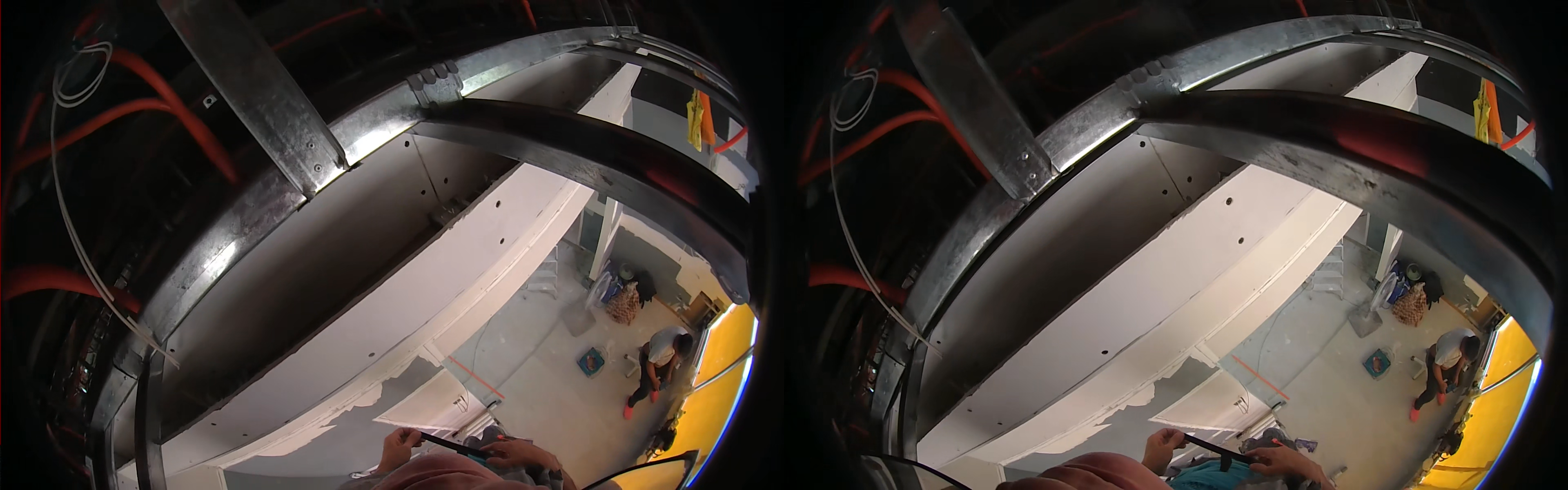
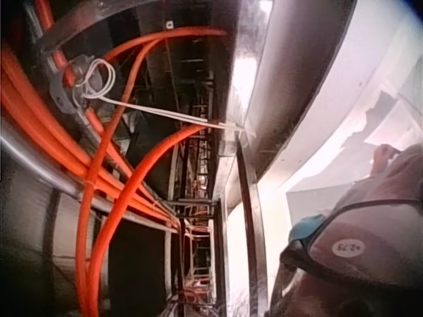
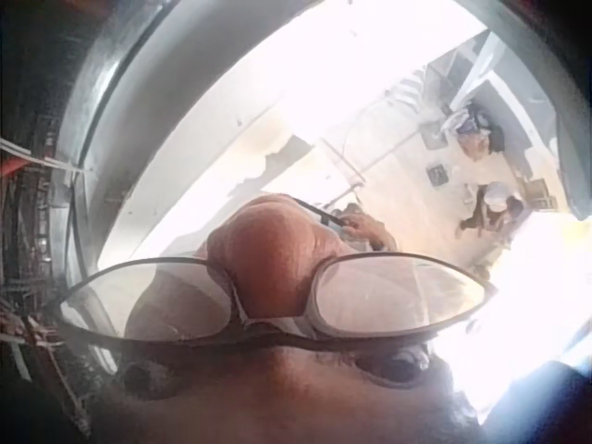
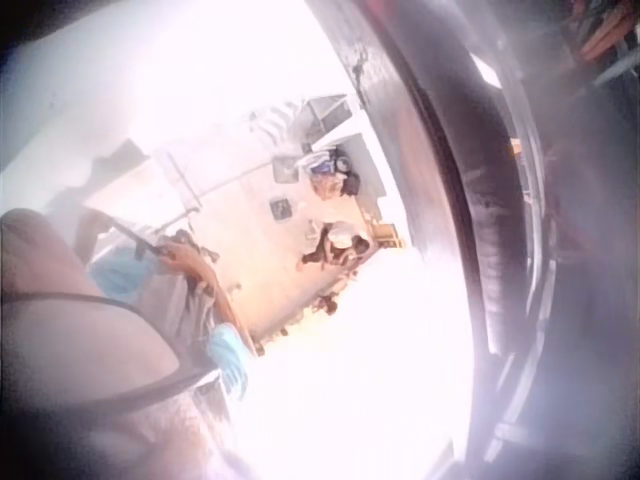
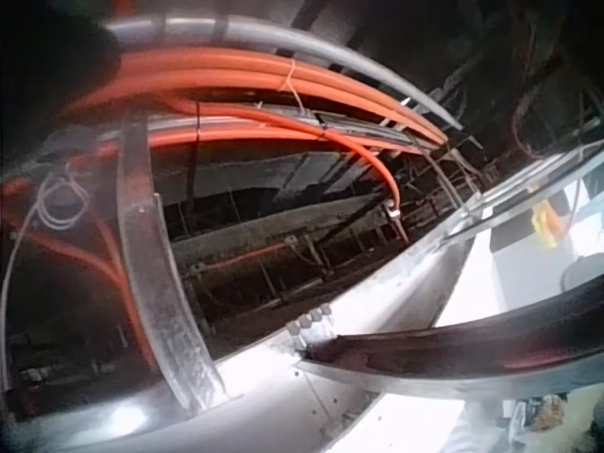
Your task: The person connects wires in a ceiling-mounted junction box. They pull wires through the box and manipulate electrical components with their hands and a small tool.
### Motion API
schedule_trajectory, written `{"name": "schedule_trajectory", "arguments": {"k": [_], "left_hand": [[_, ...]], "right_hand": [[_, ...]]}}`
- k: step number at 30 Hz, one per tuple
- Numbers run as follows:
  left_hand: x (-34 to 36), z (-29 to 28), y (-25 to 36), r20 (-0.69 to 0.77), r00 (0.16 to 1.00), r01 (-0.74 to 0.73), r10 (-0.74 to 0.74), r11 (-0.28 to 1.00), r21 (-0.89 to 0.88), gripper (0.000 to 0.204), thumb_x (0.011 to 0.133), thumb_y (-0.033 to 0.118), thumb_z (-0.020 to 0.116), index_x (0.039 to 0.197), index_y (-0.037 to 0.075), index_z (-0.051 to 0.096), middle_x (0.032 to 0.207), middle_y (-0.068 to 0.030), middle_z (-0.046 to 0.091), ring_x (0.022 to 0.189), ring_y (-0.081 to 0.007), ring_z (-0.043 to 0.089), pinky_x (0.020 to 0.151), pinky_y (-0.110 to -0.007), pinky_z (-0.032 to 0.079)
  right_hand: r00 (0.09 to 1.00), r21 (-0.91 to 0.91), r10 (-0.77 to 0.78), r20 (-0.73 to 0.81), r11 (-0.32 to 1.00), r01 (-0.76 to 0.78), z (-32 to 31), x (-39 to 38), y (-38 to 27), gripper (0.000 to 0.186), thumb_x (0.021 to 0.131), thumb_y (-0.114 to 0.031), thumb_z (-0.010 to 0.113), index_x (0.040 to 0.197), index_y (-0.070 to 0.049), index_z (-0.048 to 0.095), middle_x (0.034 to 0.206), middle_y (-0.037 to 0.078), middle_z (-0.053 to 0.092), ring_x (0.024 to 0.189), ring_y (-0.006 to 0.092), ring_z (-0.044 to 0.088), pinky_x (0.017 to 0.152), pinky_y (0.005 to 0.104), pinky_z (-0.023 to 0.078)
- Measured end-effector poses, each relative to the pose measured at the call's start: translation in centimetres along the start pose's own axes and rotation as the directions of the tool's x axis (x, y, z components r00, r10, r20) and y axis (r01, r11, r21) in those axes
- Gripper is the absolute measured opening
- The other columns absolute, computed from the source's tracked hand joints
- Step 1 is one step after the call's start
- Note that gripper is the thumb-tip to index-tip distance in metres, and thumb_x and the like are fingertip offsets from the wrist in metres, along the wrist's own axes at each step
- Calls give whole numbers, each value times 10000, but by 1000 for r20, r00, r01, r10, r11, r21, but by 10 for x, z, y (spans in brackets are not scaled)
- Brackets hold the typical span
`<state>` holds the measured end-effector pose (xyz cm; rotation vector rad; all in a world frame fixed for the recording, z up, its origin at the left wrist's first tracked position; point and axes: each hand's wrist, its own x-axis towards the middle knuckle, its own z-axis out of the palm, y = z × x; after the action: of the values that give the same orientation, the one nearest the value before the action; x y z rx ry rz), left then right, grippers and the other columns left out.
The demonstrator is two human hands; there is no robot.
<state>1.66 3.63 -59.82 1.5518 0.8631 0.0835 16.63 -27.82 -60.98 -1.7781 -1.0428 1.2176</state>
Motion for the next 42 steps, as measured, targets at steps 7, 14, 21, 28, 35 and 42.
{"name": "schedule_trajectory", "arguments": {"k": [7,14,21,28,35,42], "left_hand": [[9,2,-17,-17,998,52,-53,998,-39,216,987,140,683,1082,-51,651,938,-127,734,838,-188,713,798,-316,595],[9,8,-21,40,996,87,-82,986,-141,278,985,211,706,1119,-22,635,940,-129,741,822,-185,707,744,-329,597],[2,12,-4,0,995,100,-102,973,-208,285,992,223,697,1119,-24,634,950,-119,742,830,-179,705,741,-321,593],[15,14,-16,-158,987,-32,8,989,-146,153,978,101,685,1014,-47,671,883,-118,739,779,-185,708,760,-302,585],[-5,21,-5,-318,942,-125,108,991,-36,188,984,160,684,1014,-25,669,845,-85,732,769,-139,669,728,-283,545],[-18,17,12,-415,899,-174,143,984,-39,157,956,128,699,991,-22,669,835,-69,715,746,-133,644,700,-279,518]], "right_hand": [[1000,49,7,5,999,-7,-6,-2,-1,514,986,-452,605,1443,-221,555,1186,153,719,1079,351,679,990,416,494],[998,12,-31,49,999,30,-25,-12,-16,496,1013,-417,588,1464,-217,530,1231,165,699,1099,331,676,989,411,496],[999,92,11,-32,996,-8,-27,-10,-26,459,1004,-367,626,1422,-181,583,1208,158,714,1084,303,690,971,379,515],[980,21,-5,-198,1000,9,-23,-3,-25,439,972,-339,673,1363,-141,638,1133,156,744,988,261,728,919,346,554],[982,85,101,-161,993,-88,-35,0,-55,422,954,-248,662,1349,-101,632,1208,160,720,1092,256,705,949,350,542],[957,-105,124,-264,982,-156,-44,9,-79,389,923,-415,637,1255,-221,699,926,111,759,932,343,717,861,442,557]]}}
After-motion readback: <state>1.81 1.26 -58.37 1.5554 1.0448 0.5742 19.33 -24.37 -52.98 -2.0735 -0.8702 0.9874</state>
